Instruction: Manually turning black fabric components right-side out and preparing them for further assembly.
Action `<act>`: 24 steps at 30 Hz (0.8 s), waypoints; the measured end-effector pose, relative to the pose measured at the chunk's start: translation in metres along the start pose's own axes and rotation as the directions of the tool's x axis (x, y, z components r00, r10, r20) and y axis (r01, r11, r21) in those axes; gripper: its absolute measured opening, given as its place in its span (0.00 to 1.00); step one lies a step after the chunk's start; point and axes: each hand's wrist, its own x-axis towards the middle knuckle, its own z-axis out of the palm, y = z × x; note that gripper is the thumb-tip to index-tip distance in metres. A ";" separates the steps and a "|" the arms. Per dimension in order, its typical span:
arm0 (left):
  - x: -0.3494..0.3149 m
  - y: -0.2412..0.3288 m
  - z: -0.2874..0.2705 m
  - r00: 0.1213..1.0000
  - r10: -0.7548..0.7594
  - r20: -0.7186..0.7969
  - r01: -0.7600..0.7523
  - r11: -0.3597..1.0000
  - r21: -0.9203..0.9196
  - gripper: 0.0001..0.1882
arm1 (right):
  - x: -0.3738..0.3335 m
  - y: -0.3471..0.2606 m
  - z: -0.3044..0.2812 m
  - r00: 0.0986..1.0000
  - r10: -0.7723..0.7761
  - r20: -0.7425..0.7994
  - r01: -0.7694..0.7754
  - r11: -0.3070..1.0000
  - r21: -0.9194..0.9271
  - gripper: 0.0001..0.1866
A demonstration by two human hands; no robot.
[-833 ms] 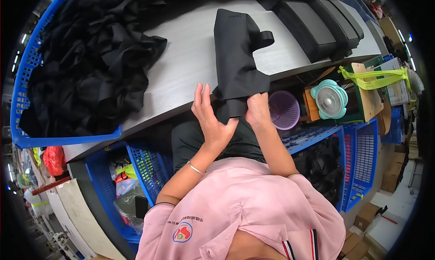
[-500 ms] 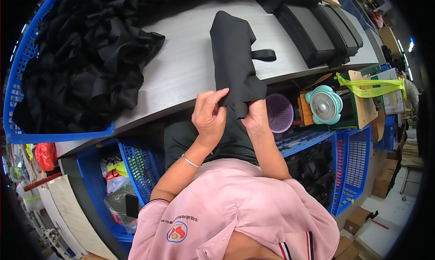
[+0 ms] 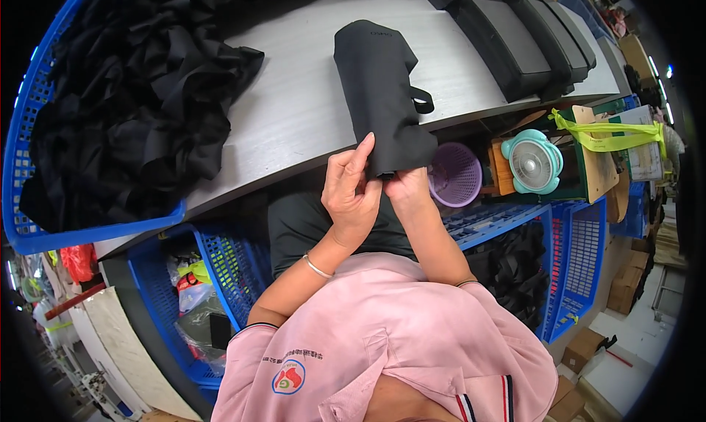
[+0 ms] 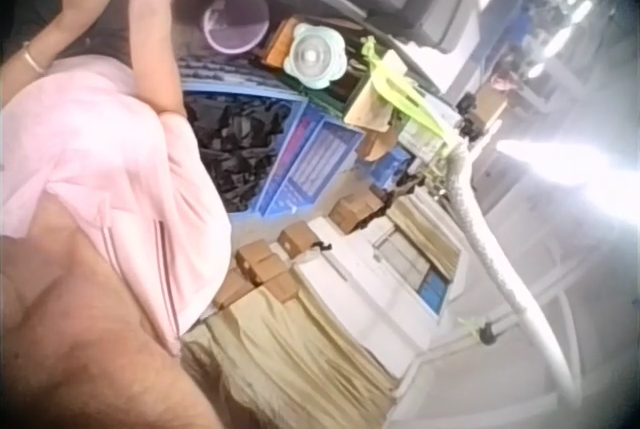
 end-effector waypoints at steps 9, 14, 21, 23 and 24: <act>-0.001 -0.005 -0.011 1.000 -0.003 0.026 0.002 1.000 0.028 0.38 | 0.005 0.004 -0.001 1.000 -0.029 0.010 0.029 0.999 -0.034 0.20; -0.002 -0.010 -0.019 0.998 0.005 0.067 -0.006 1.000 0.020 0.37 | 0.011 0.010 -0.002 0.997 -0.070 -0.014 0.067 0.988 -0.140 0.20; -0.001 -0.028 -0.030 0.984 -0.168 0.057 0.161 0.980 0.114 0.26 | 0.018 0.034 -0.044 0.937 -0.302 0.174 0.345 0.737 -0.581 0.17; -0.005 -0.044 -0.031 0.967 -0.253 0.030 0.250 0.965 0.082 0.24 | 0.018 0.027 -0.046 0.924 -0.283 0.256 0.381 0.703 -0.600 0.15; -0.007 -0.049 -0.033 0.939 -0.343 0.003 0.342 0.938 0.053 0.22 | 0.014 0.012 -0.025 0.956 -0.125 0.266 0.277 0.682 -0.676 0.12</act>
